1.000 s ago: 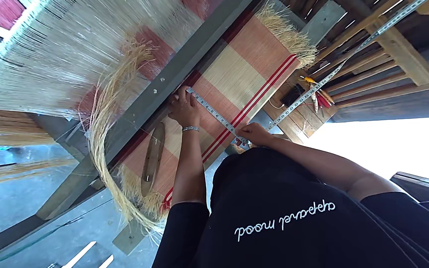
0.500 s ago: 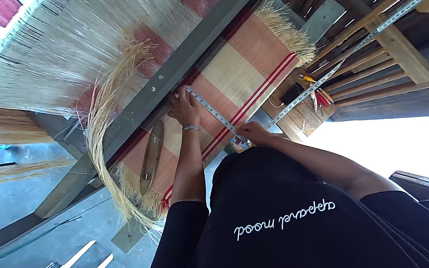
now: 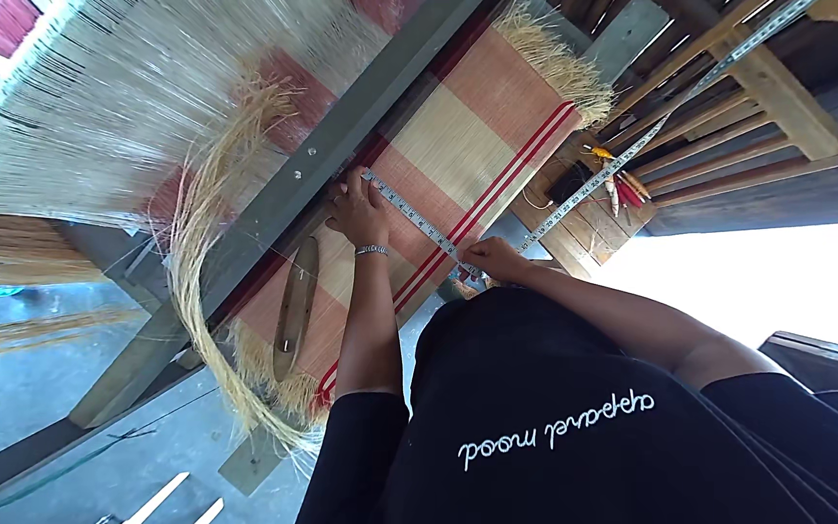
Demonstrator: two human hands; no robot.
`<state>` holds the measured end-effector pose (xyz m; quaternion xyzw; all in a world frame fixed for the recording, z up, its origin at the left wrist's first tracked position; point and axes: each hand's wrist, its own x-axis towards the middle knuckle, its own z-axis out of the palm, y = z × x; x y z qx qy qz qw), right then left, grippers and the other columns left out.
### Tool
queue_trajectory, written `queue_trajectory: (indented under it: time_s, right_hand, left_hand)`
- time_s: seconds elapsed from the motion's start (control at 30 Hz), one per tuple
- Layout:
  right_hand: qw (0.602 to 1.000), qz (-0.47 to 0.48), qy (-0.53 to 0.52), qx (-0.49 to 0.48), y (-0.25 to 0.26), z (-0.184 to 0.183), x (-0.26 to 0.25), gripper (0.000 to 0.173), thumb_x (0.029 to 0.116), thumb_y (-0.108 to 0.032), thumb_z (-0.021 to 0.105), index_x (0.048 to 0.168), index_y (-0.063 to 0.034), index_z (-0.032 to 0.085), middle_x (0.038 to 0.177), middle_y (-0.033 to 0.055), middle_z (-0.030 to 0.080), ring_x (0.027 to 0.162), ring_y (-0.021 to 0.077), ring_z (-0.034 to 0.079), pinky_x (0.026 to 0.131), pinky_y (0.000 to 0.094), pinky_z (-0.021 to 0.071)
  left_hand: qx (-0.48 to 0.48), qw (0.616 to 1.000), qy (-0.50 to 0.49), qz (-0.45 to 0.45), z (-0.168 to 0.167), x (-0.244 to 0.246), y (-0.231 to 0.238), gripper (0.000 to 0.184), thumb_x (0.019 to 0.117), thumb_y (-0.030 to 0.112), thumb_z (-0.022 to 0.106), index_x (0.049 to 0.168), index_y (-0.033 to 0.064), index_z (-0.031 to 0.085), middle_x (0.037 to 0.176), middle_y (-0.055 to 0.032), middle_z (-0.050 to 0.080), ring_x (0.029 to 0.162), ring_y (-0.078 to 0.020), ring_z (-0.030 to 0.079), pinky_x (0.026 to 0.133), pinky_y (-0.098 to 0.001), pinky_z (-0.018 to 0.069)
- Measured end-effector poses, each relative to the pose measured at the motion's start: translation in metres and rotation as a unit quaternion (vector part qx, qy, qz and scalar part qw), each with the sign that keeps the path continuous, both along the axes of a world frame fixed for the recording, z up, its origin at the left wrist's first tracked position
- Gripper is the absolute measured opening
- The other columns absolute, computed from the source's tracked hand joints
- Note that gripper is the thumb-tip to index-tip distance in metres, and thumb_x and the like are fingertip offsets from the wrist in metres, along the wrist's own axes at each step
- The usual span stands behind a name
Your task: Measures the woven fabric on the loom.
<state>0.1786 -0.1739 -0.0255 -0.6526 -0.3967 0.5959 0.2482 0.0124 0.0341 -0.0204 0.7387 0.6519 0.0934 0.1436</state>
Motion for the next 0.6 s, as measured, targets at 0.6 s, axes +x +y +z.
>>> queue_trajectory:
  time_s: [0.6]
  right_hand:
    - [1.000, 0.000, 0.013, 0.001, -0.001, -0.002, 0.001, 0.044, 0.1107, -0.034, 0.047, 0.094, -0.0022, 0.073, 0.090, 0.0043, 0.078, 0.078, 0.0112, 0.073, 0.081, 0.0378, 0.0575]
  left_hand:
    - [0.077, 0.997, -0.018, 0.000, -0.019, -0.006, -0.004, 0.041, 0.1036, 0.053, 0.049, 0.140, 0.0375, 0.058, 0.138, -0.0161, 0.055, 0.129, -0.0415, 0.049, 0.092, -0.0646, 0.0406]
